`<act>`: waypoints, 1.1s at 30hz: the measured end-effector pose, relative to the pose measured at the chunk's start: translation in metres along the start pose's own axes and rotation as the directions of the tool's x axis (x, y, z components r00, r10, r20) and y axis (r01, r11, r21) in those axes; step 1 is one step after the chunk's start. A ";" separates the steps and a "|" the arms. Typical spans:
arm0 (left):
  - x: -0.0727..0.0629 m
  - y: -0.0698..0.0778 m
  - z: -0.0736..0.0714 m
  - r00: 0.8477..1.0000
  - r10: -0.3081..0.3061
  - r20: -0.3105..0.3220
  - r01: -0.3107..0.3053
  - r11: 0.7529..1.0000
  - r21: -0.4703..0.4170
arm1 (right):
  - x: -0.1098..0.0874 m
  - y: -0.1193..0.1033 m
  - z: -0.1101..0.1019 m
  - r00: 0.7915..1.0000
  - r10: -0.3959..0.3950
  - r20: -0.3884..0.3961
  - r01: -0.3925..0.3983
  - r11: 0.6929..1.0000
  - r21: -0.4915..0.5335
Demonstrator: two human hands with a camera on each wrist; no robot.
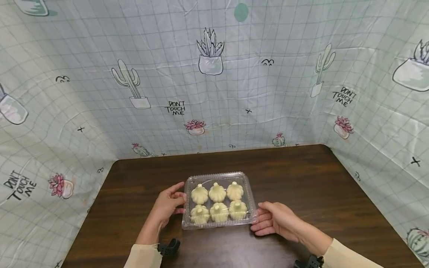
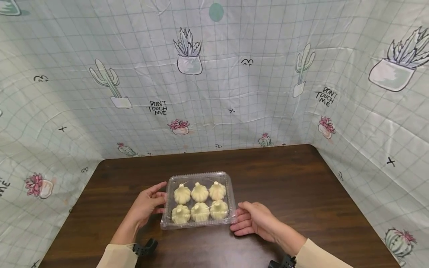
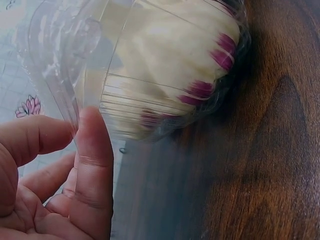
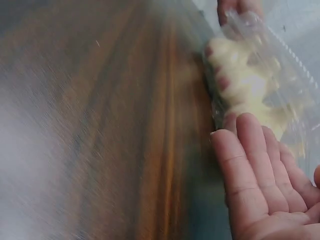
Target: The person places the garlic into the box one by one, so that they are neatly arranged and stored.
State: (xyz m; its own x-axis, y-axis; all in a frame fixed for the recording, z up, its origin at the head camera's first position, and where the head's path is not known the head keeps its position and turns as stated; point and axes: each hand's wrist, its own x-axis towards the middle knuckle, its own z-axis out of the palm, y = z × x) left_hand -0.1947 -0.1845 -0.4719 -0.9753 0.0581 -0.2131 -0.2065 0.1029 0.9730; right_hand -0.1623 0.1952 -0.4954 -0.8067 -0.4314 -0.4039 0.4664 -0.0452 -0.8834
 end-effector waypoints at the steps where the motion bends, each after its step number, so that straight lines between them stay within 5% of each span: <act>1: 0.000 0.000 0.000 1.000 -0.001 0.000 0.001 1.000 0.000 | -0.003 0.001 0.001 1.000 0.011 0.010 -0.011 1.000 0.000; 8: -0.002 0.000 0.000 1.000 0.003 -0.012 -0.003 1.000 -0.004 | -0.013 0.000 0.008 0.997 0.018 0.071 -0.015 0.999 -0.049; 24: -0.004 -0.004 0.003 1.000 0.020 -0.010 -0.020 0.999 0.035 | -0.015 0.000 0.013 0.999 0.018 0.030 -0.015 0.995 -0.101; 33: -0.037 -0.016 0.000 0.999 -0.011 0.040 0.010 1.000 0.027 | -0.017 0.004 0.013 0.999 -0.008 0.053 0.014 0.995 -0.102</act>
State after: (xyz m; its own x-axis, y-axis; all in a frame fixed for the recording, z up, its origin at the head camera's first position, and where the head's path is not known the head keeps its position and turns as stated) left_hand -0.1549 -0.1886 -0.4793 -0.9690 0.0962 -0.2274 -0.2143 0.1304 0.9680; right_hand -0.1425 0.1905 -0.4888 -0.7903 -0.4781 -0.3832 0.4159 0.0407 -0.9085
